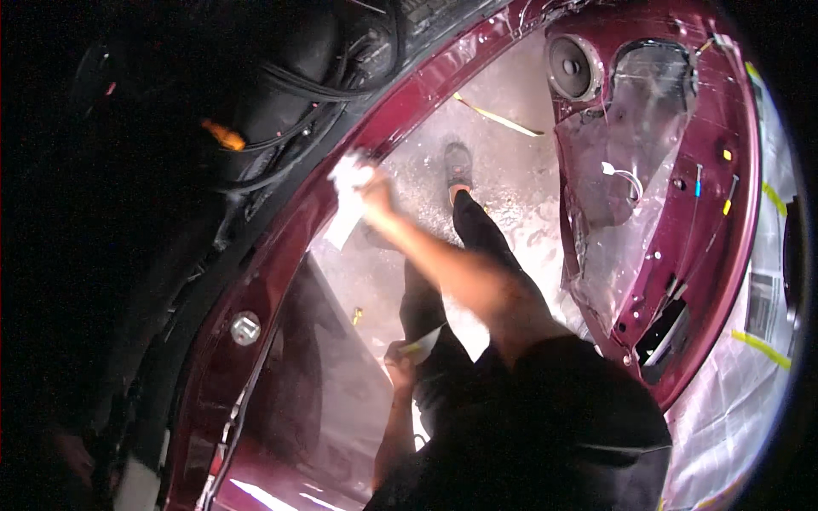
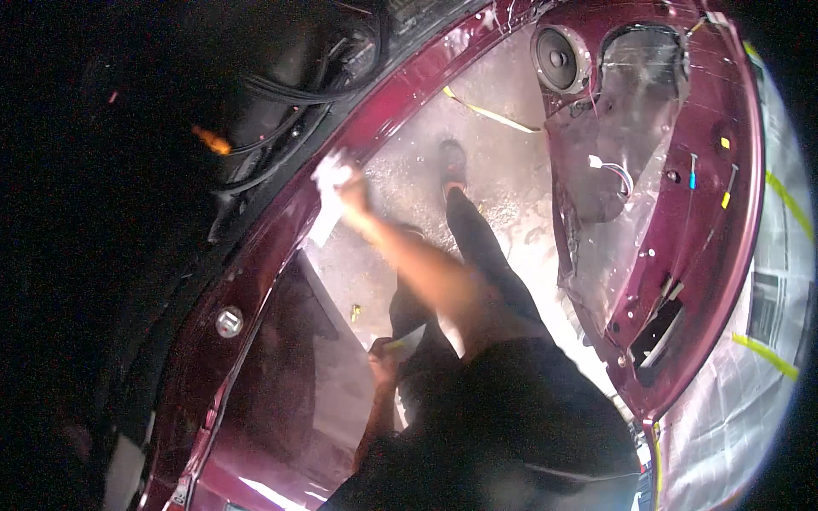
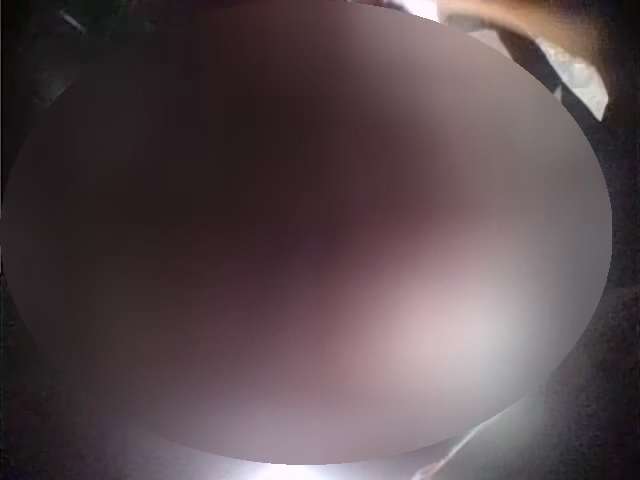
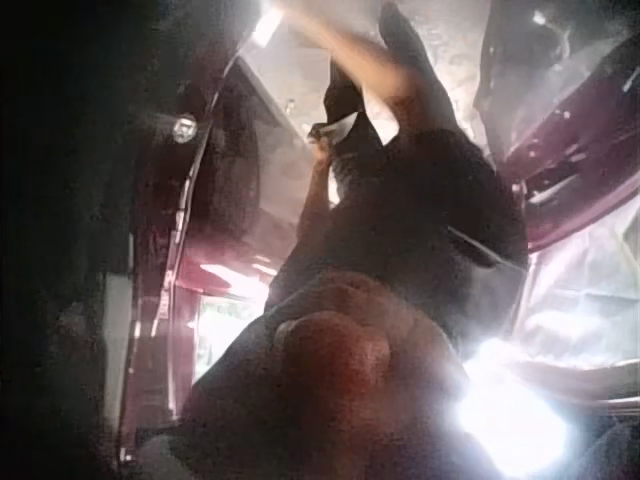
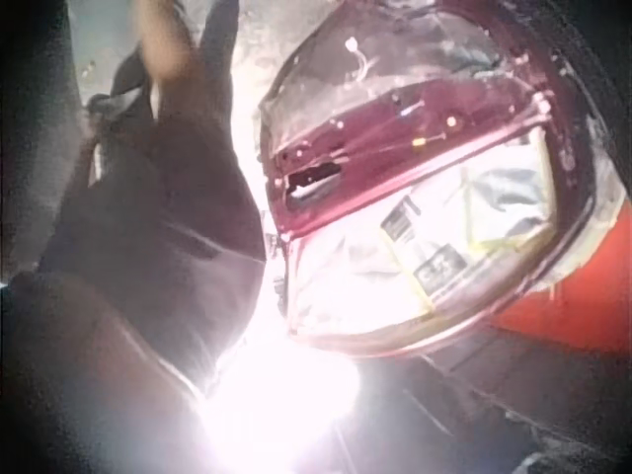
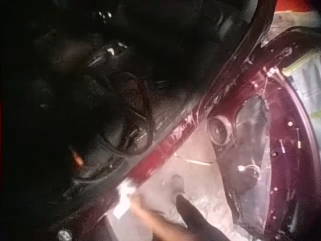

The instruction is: The person cleans the trunk opening of a maroon car with a cloth, then installs a black rubber sealant strip along the edge using a screwdriver to secure clips. The person wipes the area again after installation.

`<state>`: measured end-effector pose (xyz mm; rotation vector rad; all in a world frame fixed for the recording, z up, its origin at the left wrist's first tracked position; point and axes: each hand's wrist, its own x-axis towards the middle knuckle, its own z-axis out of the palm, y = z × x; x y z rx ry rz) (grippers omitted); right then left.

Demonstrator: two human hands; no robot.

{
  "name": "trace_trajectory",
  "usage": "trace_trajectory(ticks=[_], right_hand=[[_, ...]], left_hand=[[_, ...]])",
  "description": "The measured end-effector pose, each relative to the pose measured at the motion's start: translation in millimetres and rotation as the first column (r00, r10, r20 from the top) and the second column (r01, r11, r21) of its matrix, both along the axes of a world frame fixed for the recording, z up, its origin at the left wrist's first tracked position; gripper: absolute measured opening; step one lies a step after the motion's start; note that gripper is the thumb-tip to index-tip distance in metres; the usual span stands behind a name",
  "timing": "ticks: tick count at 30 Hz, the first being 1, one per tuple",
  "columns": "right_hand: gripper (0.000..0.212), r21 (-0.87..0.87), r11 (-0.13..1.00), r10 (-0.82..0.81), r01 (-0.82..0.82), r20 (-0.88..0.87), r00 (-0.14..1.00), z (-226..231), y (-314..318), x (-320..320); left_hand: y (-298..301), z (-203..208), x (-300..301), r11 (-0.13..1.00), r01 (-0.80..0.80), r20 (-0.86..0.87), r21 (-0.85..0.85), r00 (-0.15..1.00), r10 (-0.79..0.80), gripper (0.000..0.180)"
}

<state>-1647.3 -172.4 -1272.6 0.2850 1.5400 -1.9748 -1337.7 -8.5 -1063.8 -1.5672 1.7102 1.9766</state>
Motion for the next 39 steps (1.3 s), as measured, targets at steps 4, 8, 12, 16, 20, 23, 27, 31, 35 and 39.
trace_trajectory(ticks=[4,8,12,16,20,23,27,31,35,39], right_hand=[[0.034,0.461,0.834,-0.057,0.304,-0.476,0.878,-26.0,78.4,-239.5],[0.047,0.519,0.730,-0.053,0.445,-0.606,0.794,-19.3,58.5,-343.6],[0.065,0.565,0.805,0.073,0.183,-0.400,0.914,-27.9,-2.3,-215.7],[0.058,0.826,0.560,0.658,0.073,-0.496,0.566,-72.1,16.2,-160.3],[0.043,0.834,0.530,0.671,0.153,-0.523,0.526,-90.8,63.6,-244.4],[0.032,0.614,0.615,0.384,0.494,-0.781,0.492,-124.6,94.3,-384.2],[0.008,0.664,0.508,0.643,0.549,-0.716,0.271,-89.2,146.8,-524.5],[0.015,0.548,0.679,0.298,0.488,-0.813,0.500,-114.3,132.1,-495.9],[0.034,0.599,0.640,0.392,0.481,-0.794,0.465,-102.1,120.1,-464.9],[0.043,0.674,0.396,0.095,0.623,-0.706,0.702,-96.7,138.7,-529.2]], left_hand=[[14.8,-69.2,-5.4,0.973,0.149,0.151,-0.175,0.981,-0.123,0.039],[10.2,-80.1,-65.0,0.788,0.442,0.370,-0.429,0.881,-0.294,0.030],[4.9,-94.5,-82.2,0.817,0.439,0.481,-0.375,0.845,-0.234,0.022],[-3.1,-103.3,-92.7,0.710,0.609,0.546,-0.354,0.751,-0.373,0.015],[6.4,-149.3,-40.1,0.989,-0.145,0.193,-0.005,0.971,0.144,0.025],[-10.4,-146.5,-64.5,0.970,0.152,0.293,-0.192,0.952,-0.091,0.028],[-16.1,-155.2,-56.4,0.972,0.168,0.303,-0.167,0.946,-0.112,0.023],[-58.8,-139.1,-138.4,0.992,0.111,0.089,-0.059,0.990,-0.106,0.017],[-133.1,-114.8,-288.1,0.677,0.331,-0.020,-0.657,0.890,-0.455,0.028],[-272.7,-39.7,-488.1,0.272,0.036,-0.109,-0.962,0.859,-0.500,0.056]])
